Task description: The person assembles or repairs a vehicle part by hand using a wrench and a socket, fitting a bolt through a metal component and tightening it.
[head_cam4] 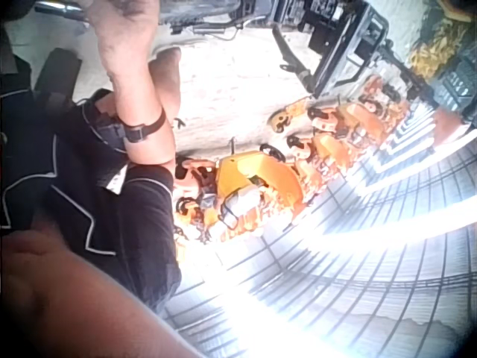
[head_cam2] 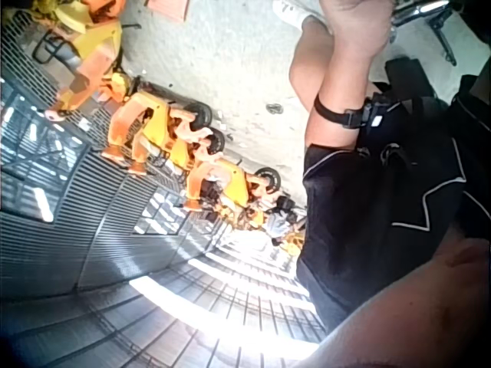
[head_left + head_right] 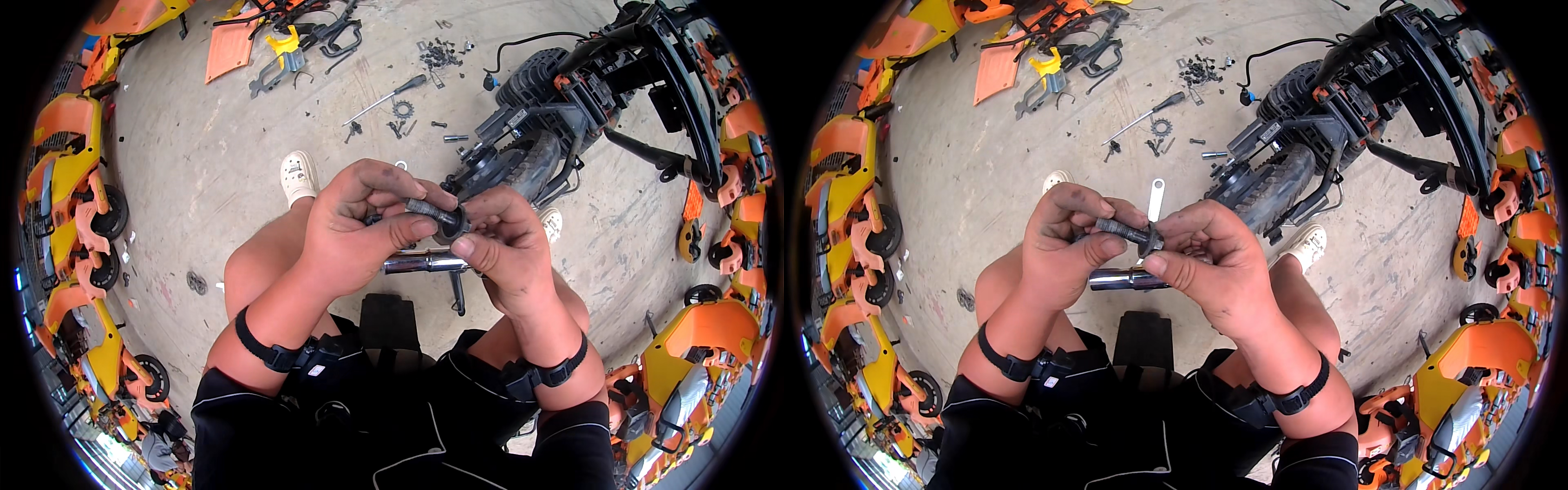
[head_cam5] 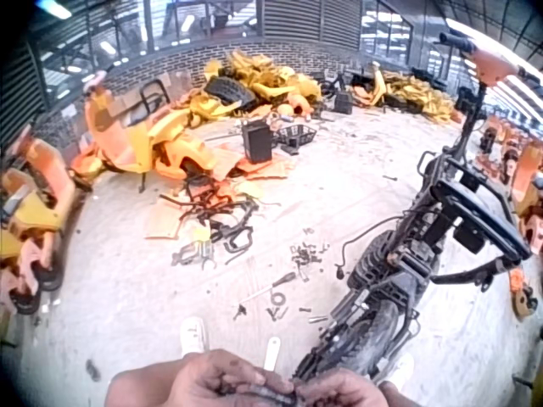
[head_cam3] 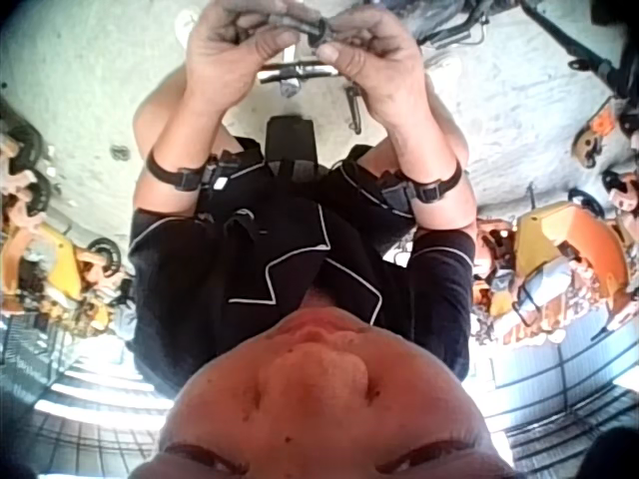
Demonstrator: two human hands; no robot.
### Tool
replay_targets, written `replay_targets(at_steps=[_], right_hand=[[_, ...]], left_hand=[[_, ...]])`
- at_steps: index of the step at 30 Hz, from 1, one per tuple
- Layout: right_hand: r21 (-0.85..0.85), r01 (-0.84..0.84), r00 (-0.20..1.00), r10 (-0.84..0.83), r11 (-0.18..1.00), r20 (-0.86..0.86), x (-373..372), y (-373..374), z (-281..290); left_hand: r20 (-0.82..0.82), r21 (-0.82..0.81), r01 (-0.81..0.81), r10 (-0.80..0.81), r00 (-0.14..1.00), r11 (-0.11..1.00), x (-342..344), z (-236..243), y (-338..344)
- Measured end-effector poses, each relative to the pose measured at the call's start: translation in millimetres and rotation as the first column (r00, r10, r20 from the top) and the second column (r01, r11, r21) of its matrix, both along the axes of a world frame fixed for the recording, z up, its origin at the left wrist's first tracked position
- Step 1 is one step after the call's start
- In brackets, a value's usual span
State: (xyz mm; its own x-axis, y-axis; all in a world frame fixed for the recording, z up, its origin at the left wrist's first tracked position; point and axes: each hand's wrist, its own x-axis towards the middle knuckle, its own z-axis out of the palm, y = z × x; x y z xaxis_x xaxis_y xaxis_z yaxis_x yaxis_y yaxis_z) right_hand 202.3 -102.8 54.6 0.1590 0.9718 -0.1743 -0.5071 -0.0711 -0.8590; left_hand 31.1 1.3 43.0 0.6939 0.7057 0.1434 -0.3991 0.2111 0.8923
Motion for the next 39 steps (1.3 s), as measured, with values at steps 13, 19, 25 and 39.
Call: replay_targets(at_steps=[13,19,25,39], right_hand=[[-0.012,-0.005,0.999,0.005,1.000,0.044,-1.3,1.9,-1.0],[-0.032,-0.021,0.995,0.024,0.999,0.099,-2.4,2.0,3.5],[-0.063,-0.025,0.995,0.031,0.998,0.097,-2.4,1.8,-0.9],[-0.168,0.094,0.996,-0.093,0.981,0.012,-4.2,14.3,-4.7]], left_hand=[[0.026,-0.036,0.011,-0.010,1.000,0.999,-1.4,-1.5,1.4],[0.028,-0.031,0.009,-0.008,1.000,0.999,-2.3,-1.1,1.9],[-0.033,0.045,-0.035,0.036,0.999,0.998,-2.6,0.2,1.6],[-0.008,-0.635,-0.090,0.110,0.994,0.767,-1.6,2.1,20.0]])
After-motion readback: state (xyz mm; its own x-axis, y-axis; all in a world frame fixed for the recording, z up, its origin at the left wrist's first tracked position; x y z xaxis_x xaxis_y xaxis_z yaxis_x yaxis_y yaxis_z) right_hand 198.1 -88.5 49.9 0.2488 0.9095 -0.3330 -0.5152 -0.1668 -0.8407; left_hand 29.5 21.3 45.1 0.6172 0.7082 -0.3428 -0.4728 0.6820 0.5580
